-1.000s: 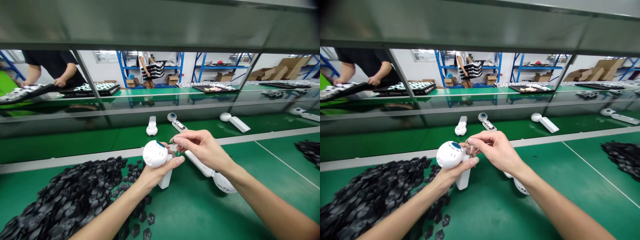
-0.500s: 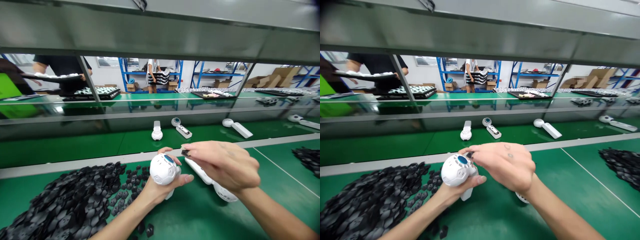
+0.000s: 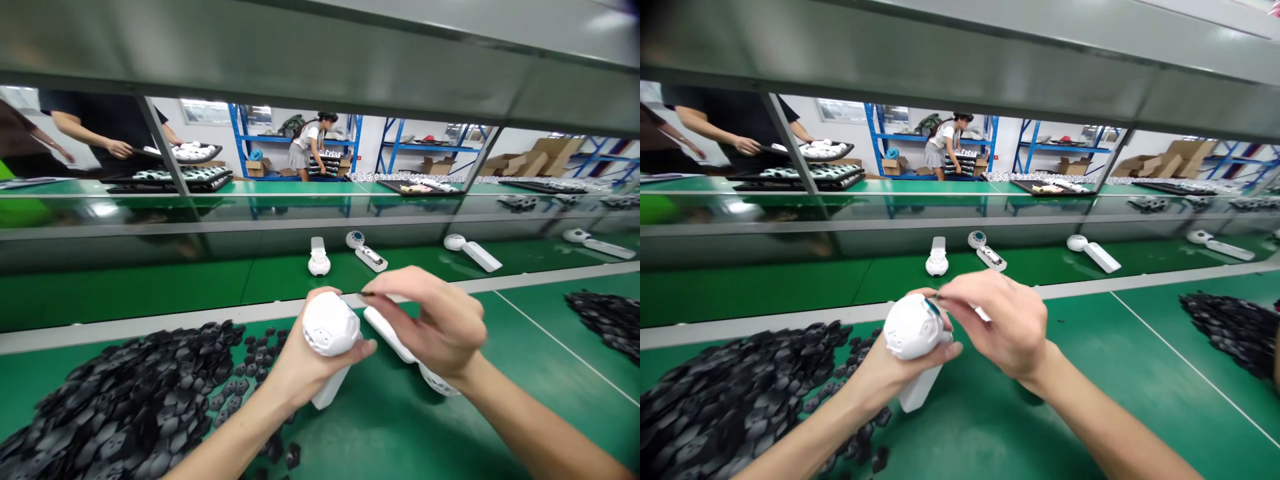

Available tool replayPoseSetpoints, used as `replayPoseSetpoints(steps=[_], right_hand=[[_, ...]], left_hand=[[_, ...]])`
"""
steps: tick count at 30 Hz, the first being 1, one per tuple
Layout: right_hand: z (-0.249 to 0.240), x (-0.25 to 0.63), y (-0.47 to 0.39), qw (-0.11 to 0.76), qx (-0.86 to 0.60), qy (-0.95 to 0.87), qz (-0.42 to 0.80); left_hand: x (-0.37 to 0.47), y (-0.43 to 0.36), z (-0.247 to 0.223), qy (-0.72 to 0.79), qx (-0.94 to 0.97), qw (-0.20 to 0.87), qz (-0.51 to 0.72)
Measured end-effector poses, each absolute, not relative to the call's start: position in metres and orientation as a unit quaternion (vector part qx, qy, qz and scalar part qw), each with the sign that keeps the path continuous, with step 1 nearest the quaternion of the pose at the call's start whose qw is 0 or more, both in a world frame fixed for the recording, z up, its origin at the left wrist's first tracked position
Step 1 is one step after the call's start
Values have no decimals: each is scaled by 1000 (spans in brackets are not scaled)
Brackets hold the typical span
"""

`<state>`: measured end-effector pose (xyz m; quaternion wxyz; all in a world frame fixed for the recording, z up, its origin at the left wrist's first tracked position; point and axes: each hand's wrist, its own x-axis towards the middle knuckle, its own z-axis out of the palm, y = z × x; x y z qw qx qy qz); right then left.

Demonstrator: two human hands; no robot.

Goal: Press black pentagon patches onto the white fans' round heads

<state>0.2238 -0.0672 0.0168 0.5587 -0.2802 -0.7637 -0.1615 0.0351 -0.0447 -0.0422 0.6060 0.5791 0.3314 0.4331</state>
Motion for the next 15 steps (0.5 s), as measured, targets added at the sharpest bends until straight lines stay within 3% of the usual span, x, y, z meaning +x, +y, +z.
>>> replayPoseSetpoints(steps=[7, 15], right_hand=[[20, 204, -68, 642, -404, -639, 127], [14, 194, -64, 582, -411, -549, 437]], left_hand=[[33, -46, -24, 369, 531, 625, 437], [27, -41, -34, 384, 484, 636, 462]])
